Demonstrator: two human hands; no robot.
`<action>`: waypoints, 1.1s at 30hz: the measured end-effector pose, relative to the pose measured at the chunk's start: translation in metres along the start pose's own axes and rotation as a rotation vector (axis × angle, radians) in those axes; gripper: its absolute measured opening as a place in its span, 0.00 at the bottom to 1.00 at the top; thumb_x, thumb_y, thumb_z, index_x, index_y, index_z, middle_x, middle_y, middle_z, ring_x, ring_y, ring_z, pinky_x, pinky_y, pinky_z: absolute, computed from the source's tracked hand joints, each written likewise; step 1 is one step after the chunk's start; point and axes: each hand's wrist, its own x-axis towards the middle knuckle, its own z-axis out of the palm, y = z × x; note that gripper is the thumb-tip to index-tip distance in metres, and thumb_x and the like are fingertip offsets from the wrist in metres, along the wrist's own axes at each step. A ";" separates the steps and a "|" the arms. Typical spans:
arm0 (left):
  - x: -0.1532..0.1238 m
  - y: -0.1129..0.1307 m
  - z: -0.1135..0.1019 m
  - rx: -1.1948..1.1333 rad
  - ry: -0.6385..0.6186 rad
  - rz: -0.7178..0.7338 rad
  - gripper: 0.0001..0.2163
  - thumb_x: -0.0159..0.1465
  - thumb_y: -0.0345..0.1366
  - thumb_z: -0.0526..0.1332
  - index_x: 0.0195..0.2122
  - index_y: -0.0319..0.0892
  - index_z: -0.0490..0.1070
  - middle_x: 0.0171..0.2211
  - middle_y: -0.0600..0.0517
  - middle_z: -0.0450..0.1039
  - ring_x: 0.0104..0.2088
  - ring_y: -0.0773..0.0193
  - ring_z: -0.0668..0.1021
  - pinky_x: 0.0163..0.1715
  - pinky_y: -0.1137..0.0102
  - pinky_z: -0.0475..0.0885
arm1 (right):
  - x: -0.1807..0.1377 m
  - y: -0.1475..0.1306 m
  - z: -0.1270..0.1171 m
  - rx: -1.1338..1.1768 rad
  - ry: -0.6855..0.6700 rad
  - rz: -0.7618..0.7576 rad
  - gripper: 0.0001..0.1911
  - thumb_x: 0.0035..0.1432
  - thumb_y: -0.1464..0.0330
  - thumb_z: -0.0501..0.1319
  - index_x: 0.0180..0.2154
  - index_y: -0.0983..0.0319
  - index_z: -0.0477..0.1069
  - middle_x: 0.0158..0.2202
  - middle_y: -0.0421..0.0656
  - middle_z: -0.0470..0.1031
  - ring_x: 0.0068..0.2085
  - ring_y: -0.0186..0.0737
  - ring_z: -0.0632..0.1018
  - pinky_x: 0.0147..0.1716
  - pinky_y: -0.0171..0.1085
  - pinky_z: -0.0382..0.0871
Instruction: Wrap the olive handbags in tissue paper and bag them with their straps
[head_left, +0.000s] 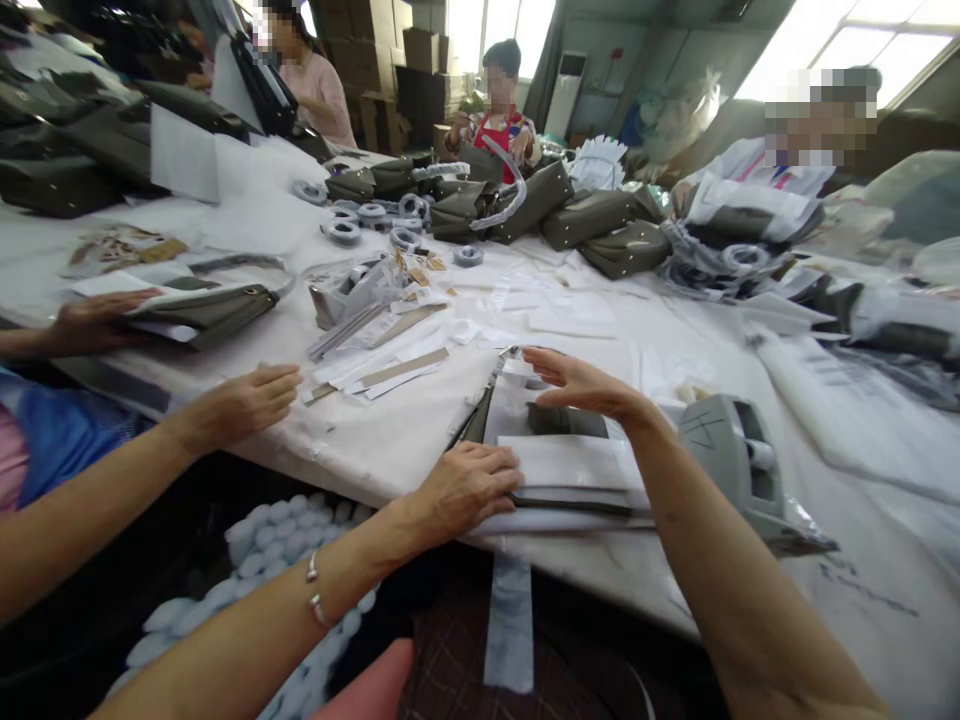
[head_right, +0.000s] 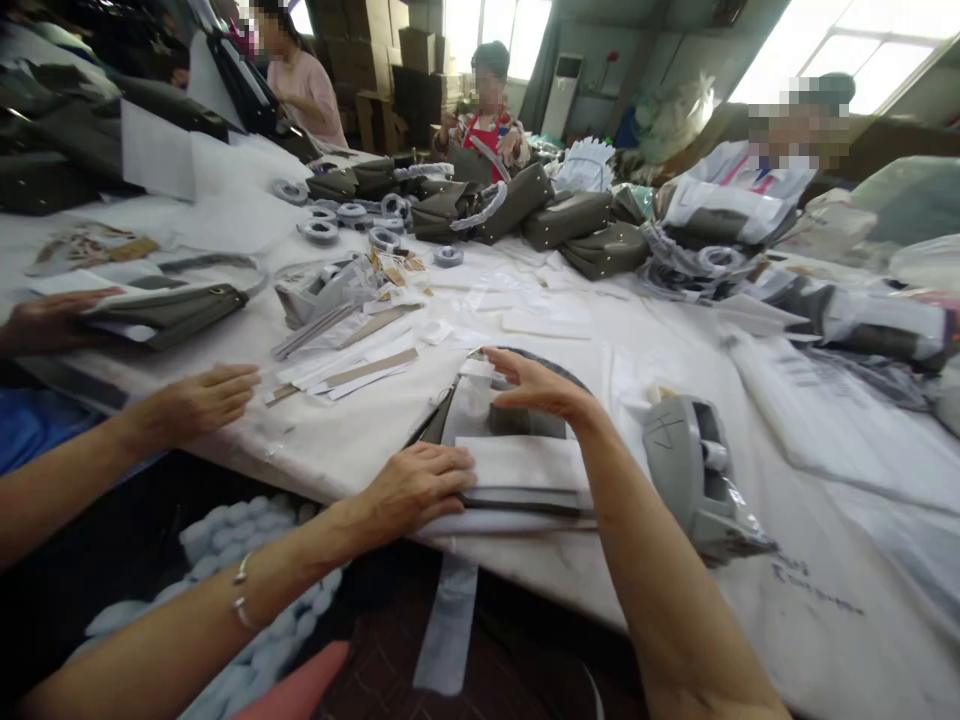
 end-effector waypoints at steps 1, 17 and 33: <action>0.000 0.000 0.001 0.000 0.007 0.003 0.11 0.66 0.40 0.65 0.48 0.45 0.72 0.51 0.49 0.75 0.53 0.59 0.76 0.53 0.66 0.69 | 0.003 0.003 0.005 -0.082 0.059 -0.006 0.34 0.38 0.74 0.72 0.51 0.57 0.76 0.52 0.44 0.78 0.51 0.47 0.79 0.52 0.45 0.72; -0.008 0.003 0.016 -0.078 0.179 -0.041 0.09 0.66 0.36 0.64 0.47 0.44 0.73 0.47 0.49 0.76 0.50 0.60 0.77 0.53 0.65 0.69 | -0.083 -0.003 0.060 -0.320 0.220 -0.184 0.04 0.55 0.64 0.67 0.33 0.51 0.82 0.34 0.37 0.83 0.39 0.50 0.82 0.57 0.56 0.68; -0.003 0.009 0.005 -0.172 0.113 -0.194 0.24 0.63 0.44 0.67 0.58 0.43 0.66 0.45 0.48 0.71 0.45 0.57 0.76 0.48 0.64 0.74 | -0.115 0.010 0.095 -0.508 0.173 -0.373 0.12 0.61 0.71 0.61 0.40 0.50 0.80 0.43 0.40 0.83 0.46 0.44 0.82 0.65 0.58 0.54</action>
